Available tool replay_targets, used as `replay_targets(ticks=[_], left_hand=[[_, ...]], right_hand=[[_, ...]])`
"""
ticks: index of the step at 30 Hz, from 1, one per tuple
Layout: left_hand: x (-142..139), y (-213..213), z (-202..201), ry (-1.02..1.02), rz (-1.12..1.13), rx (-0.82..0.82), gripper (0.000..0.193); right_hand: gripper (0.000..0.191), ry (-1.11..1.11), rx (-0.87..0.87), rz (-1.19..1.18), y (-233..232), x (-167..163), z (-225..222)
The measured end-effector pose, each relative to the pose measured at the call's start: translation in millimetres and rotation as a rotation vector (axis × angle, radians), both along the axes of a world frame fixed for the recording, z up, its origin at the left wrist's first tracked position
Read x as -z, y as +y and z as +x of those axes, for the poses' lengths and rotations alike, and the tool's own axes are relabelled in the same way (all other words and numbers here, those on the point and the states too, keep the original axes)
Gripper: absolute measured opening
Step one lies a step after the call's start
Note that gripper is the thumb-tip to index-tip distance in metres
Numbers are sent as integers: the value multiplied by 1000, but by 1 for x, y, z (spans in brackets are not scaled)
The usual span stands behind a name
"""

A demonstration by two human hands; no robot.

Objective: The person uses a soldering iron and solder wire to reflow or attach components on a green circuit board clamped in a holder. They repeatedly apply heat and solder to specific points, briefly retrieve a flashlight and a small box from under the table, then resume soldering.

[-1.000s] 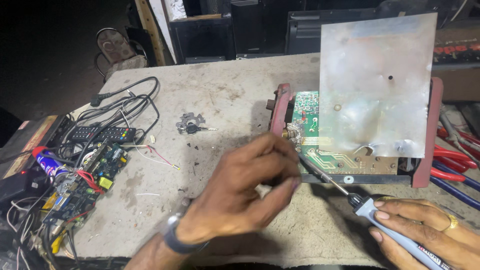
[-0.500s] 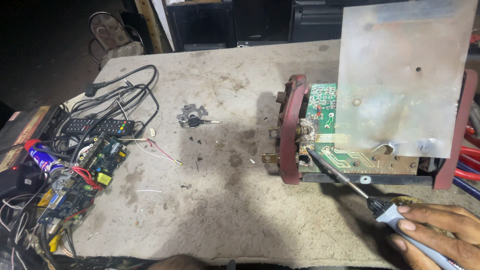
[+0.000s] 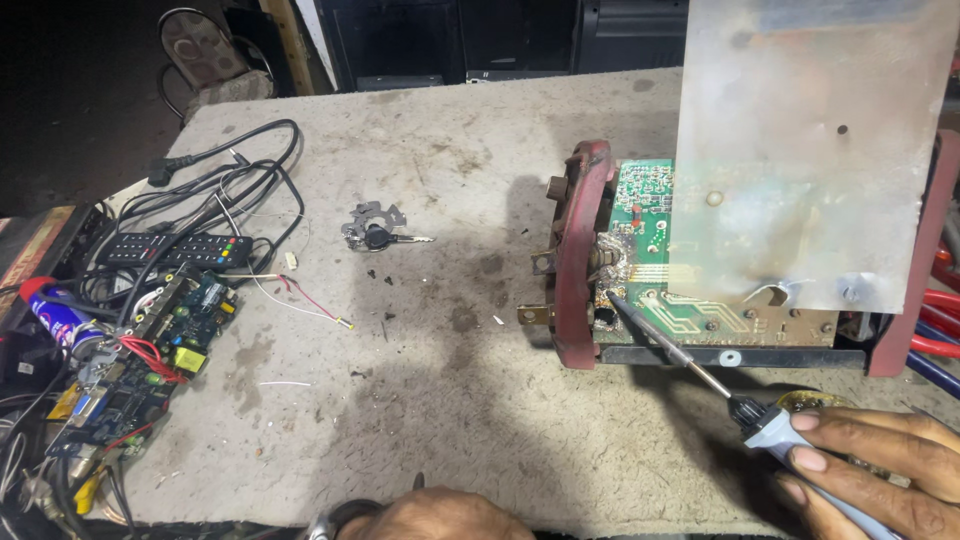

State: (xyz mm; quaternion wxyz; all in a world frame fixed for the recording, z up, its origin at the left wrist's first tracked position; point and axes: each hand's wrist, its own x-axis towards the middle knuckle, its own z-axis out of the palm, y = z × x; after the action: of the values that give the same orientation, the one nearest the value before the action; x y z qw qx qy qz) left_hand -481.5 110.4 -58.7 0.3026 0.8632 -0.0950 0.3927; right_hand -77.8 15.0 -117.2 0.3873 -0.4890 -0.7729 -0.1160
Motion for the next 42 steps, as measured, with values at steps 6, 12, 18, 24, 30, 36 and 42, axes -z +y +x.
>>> replay_targets(ticks=[6,12,18,24,30,36,42], left_hand=[[4,5,-4,21,-5,-12,19],[-22,20,-3,164,-188,101,27],[-66,63,-16,279,-89,553,31],[-80,54,-14,213,-213,508,34],[-79,32,-1,-97,-244,182,19],[-78,19,15,-251,-149,-173,9],[-79,21,26,-89,-8,-473,14]], right_hand=[[40,-22,-33,19,2,-5,0],[39,17,-36,28,2,-5,-3],[39,-44,-20,23,2,-15,-6],[38,-12,-1,-4,-4,-20,-15],[38,18,5,-26,0,-21,-13],[37,8,-40,20,0,-16,-9],[38,6,-16,7,1,-13,-2]])
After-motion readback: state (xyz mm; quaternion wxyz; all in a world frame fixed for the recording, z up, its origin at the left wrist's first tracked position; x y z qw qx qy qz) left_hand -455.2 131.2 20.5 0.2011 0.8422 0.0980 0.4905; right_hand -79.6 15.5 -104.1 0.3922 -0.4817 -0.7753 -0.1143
